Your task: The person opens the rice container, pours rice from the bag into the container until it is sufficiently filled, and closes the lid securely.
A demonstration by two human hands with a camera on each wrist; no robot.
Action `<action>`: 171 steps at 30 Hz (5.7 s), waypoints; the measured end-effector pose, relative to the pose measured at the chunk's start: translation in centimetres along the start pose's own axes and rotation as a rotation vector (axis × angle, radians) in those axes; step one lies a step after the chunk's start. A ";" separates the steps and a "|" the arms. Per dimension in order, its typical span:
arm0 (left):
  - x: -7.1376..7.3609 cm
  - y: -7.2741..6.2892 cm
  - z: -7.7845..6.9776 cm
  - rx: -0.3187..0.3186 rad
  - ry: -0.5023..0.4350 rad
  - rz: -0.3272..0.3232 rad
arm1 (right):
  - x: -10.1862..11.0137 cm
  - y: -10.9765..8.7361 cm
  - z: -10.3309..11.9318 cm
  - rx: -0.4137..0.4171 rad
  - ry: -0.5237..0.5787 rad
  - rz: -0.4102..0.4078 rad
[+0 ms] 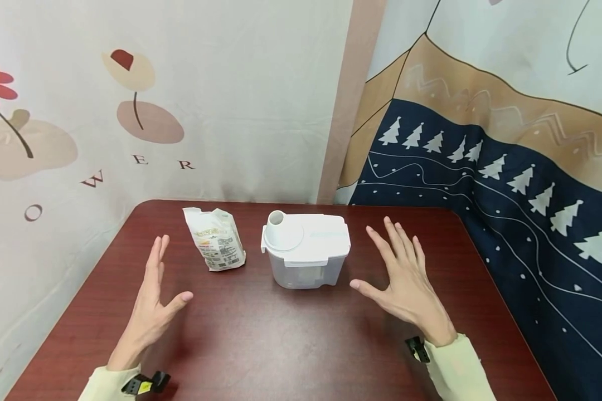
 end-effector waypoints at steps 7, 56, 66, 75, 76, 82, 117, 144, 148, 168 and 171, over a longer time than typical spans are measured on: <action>-1.4 -0.3 -1.5 -0.151 -0.160 0.002 | 0.1 0.3 1.6 0.038 0.008 0.006; -15.8 1.2 -1.4 0.112 -0.339 0.247 | -2.2 3.2 8.4 0.356 0.040 -0.003; -16.8 1.6 -1.1 0.156 -0.345 0.252 | -2.7 3.1 8.9 0.411 0.048 -0.010; -17.2 2.7 -1.5 0.125 -0.420 0.198 | -2.7 3.8 9.1 0.444 -0.043 -0.029; -17.2 2.9 -1.5 0.117 -0.430 0.193 | -2.7 3.9 9.1 0.451 -0.054 -0.035; -16.9 3.5 -1.1 0.129 -0.419 0.214 | -3.2 4.3 9.6 0.468 -0.102 -0.077; -16.5 3.2 -1.1 0.202 -0.383 0.258 | -3.3 5.6 11.2 0.630 -0.296 -0.198; -16.7 3.1 -1.2 0.197 -0.378 0.259 | -3.5 5.7 12.3 0.840 -0.597 -0.137; -16.7 3.1 -1.2 0.185 -0.383 0.252 | -3.7 5.6 12.4 0.859 -0.637 -0.150; -16.7 3.0 -1.3 0.193 -0.388 0.232 | -4.1 5.4 12.4 0.852 -0.640 -0.145; -16.8 3.0 -1.1 0.200 -0.382 0.235 | -4.1 5.3 12.4 0.852 -0.638 -0.132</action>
Point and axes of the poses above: each hand's wrist, its own y-axis towards the middle knuckle, its own x-axis out of the back of the hand, z = x × y, the point moved 2 cm from there along y, towards the middle knuckle, and after that the axes turned 6 degrees about -z, right-handed, at the moved point
